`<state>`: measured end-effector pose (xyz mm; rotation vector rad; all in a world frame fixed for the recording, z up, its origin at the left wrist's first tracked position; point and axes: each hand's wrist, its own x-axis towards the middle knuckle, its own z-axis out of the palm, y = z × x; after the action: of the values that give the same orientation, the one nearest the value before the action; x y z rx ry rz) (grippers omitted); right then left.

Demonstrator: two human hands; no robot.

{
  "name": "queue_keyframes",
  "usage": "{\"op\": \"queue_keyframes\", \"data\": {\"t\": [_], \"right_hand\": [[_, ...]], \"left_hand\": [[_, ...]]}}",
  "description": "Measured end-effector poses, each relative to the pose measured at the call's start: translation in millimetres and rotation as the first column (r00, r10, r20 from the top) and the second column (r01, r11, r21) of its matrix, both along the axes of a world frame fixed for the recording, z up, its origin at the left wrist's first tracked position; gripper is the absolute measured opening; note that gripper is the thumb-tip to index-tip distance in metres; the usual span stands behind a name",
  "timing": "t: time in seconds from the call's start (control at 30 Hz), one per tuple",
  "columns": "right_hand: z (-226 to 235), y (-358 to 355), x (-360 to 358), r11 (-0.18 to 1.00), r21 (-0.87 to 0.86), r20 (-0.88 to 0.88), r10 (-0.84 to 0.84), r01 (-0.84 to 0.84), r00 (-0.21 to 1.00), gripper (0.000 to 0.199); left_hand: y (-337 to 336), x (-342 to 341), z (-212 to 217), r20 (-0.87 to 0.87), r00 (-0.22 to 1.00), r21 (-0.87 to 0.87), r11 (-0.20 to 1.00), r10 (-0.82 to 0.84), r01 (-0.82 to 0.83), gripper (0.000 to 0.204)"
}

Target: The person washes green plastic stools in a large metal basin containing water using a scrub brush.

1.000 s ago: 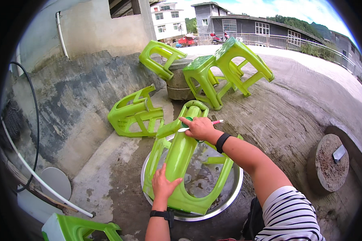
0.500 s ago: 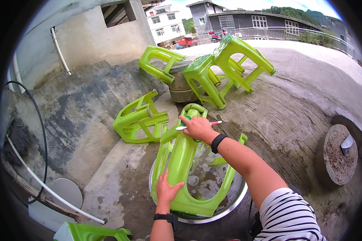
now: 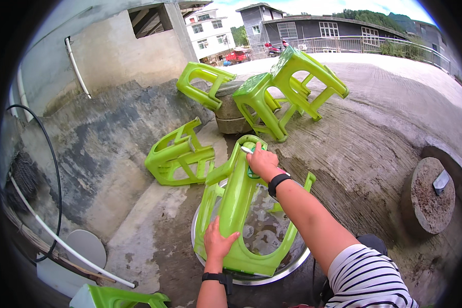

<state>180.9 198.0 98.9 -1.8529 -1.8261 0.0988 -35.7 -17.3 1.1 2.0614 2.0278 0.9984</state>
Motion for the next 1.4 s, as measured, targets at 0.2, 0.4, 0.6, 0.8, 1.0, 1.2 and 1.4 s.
{"op": "queue_keyframes", "data": {"t": [0.2,0.4,0.6,0.8,1.0,1.2,1.4], "right_hand": [[22,30,34,0.990,-0.072,0.011,-0.119,0.119,0.993,0.051],[-49,-88,-17,0.977,0.000,0.246,0.207,-0.214,0.947,0.069],[-95,-160,44,0.890,-0.375,-0.042,0.262,-0.258,0.964,0.066],[-123,-197,108,0.915,-0.387,-0.317,-0.014,-0.116,0.948,0.070],[-183,-209,161,0.885,-0.446,-0.532,-0.144,-0.133,0.834,0.056],[-224,-235,118,0.841,-0.508,-0.649,-0.231,-0.186,0.725,0.053],[-221,-249,97,0.795,-0.547,-0.588,-0.144,-0.261,0.796,0.077]], "left_hand": [[9,6,14,0.022,0.999,0.007,0.999,-0.049,0.048,0.090],[4,-9,0,0.066,0.998,-0.006,1.000,-0.013,0.014,0.089],[-1,-14,6,0.125,0.989,-0.030,0.996,-0.075,0.079,0.093],[19,-63,-18,0.541,0.841,-0.194,0.977,0.030,0.090,0.087],[38,-14,31,0.675,0.737,-0.326,0.887,-0.024,0.328,0.053],[36,25,30,0.595,0.781,-0.180,0.914,-0.193,0.363,0.050],[21,30,45,0.461,0.849,-0.195,0.903,-0.259,0.382,0.051]]}}
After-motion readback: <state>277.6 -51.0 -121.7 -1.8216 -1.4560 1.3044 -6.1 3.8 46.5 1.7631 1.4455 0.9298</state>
